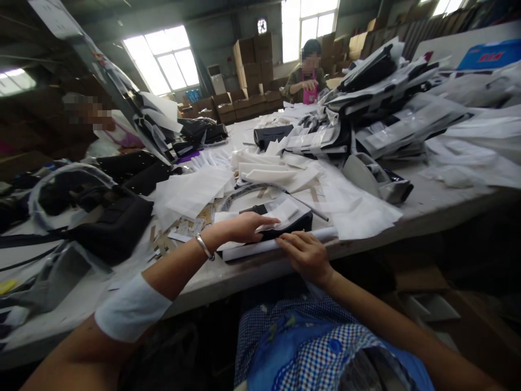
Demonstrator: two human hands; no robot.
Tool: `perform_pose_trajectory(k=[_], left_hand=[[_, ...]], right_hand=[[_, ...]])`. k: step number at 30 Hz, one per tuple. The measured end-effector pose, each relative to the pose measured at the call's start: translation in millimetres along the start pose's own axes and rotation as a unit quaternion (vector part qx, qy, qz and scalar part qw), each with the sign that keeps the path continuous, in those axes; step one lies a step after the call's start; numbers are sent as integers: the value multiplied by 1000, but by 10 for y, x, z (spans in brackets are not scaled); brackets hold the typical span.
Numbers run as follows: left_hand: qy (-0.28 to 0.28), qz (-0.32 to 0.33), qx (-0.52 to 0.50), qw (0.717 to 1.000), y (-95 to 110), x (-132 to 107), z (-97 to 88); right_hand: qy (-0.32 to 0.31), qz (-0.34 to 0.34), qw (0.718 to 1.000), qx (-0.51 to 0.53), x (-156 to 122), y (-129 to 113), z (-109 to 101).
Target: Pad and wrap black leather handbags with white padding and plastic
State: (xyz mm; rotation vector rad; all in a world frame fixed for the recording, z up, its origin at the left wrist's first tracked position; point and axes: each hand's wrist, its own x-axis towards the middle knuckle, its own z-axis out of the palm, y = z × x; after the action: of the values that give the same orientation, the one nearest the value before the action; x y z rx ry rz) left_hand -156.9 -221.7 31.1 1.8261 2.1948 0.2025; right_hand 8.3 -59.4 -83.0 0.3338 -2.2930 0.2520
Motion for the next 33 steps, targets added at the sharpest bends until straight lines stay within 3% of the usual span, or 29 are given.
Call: perform_pose_trajectory(k=[8, 13, 18, 27, 30, 33], left_hand=[[-2, -37, -9, 999, 155, -41, 63], [79, -64, -11, 995, 261, -88, 302], [134, -105, -4, 985, 273, -117, 598], [115, -83, 2, 990, 212, -119, 499], [131, -84, 16, 988, 212, -119, 559], [162, -97, 48, 981, 238, -125, 689]], right_hand=[[87, 26, 996, 17, 30, -51, 313], [98, 44, 992, 63, 4, -80, 369], [99, 66, 989, 85, 23, -118, 385], [84, 56, 987, 128, 86, -198, 435], [84, 52, 984, 148, 81, -204, 433], [66, 2, 981, 181, 76, -82, 291]])
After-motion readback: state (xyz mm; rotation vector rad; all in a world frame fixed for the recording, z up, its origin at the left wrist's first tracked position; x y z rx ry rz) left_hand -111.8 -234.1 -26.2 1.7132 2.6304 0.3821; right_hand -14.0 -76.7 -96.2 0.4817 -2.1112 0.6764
